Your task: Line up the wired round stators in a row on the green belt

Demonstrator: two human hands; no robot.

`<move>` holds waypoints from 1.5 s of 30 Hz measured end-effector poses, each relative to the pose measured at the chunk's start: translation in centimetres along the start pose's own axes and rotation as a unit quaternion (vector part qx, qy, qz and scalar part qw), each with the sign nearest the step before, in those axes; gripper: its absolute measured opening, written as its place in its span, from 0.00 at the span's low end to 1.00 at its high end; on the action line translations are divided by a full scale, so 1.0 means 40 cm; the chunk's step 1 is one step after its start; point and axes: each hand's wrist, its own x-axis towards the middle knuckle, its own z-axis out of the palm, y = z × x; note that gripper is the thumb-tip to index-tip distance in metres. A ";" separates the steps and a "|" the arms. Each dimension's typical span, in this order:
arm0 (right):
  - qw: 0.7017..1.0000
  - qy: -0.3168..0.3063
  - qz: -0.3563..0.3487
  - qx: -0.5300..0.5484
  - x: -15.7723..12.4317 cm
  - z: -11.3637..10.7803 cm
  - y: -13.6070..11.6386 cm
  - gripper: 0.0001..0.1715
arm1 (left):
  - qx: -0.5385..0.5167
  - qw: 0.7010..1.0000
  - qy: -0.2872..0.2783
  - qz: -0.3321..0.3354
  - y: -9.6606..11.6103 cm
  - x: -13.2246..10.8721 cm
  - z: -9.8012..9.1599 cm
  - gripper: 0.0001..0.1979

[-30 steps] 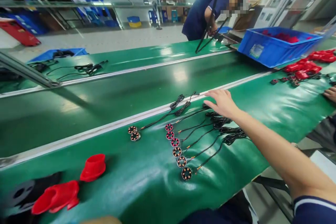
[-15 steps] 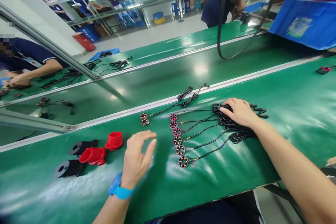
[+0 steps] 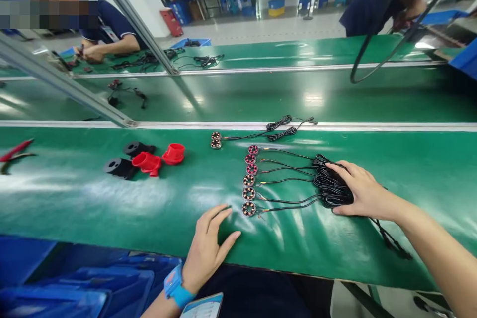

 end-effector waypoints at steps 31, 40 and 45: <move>0.822 0.245 0.506 -0.091 -0.460 -0.157 0.213 0.39 | 0.010 0.923 -0.078 0.376 0.370 0.547 0.344 0.35; 0.920 0.313 0.194 -0.132 -0.132 -0.071 0.173 0.31 | 0.103 0.980 -0.040 0.164 0.034 0.395 0.127 0.36; 0.967 0.221 0.030 -0.127 0.237 -0.016 -0.044 0.32 | 0.145 0.979 0.098 -0.101 -0.213 0.384 0.031 0.26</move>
